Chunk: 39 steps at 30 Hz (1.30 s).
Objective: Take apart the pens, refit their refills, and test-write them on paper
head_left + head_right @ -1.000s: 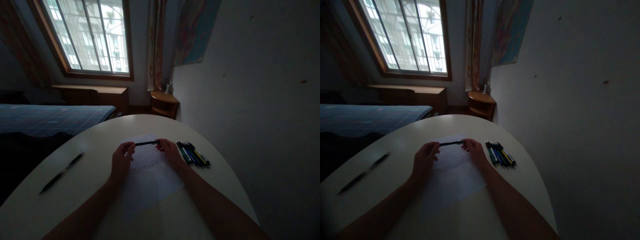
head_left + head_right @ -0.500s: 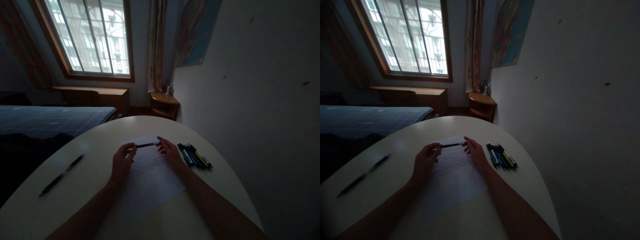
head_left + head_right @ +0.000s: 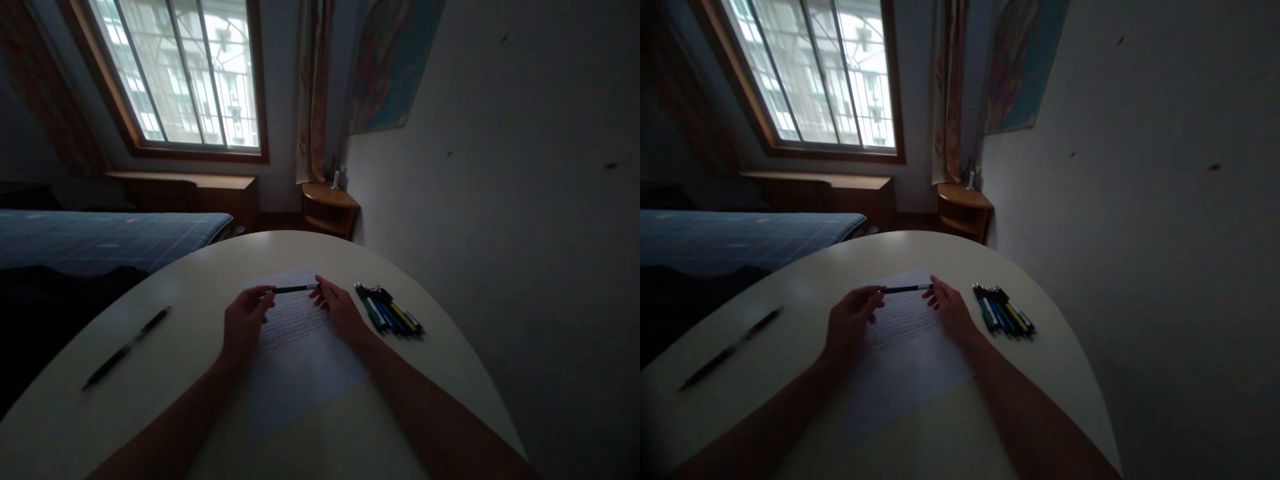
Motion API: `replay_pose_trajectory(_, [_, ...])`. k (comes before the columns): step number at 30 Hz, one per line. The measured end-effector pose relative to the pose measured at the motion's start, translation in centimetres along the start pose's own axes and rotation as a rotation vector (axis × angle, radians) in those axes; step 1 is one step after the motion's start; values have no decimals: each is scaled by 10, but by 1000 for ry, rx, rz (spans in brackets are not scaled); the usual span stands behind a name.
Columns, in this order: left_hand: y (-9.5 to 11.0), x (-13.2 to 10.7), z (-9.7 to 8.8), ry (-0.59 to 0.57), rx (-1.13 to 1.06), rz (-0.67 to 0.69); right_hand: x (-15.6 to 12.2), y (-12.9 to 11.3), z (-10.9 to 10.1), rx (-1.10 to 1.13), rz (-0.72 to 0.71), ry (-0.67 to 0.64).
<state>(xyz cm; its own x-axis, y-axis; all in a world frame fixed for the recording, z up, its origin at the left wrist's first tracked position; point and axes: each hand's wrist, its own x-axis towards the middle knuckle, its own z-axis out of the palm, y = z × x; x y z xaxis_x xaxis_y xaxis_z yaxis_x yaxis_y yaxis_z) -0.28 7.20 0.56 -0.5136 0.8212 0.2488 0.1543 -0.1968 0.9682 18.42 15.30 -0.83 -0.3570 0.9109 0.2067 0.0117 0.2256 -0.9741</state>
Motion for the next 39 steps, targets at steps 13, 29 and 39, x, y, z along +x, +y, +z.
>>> replay_pose_trajectory(13, [4, -3, 1, -35, -31, -28, -1, 2, -1, 31, -15, 6])
replay_pose_trajectory(29, [-1, 1, 2, -79, -56, -35, 1, -1, 0, 36, -12, 39])
replay_pose_trajectory(39, [-3, 2, 1, -57, -105, -70, -2, -1, 0, -23, -21, -2])
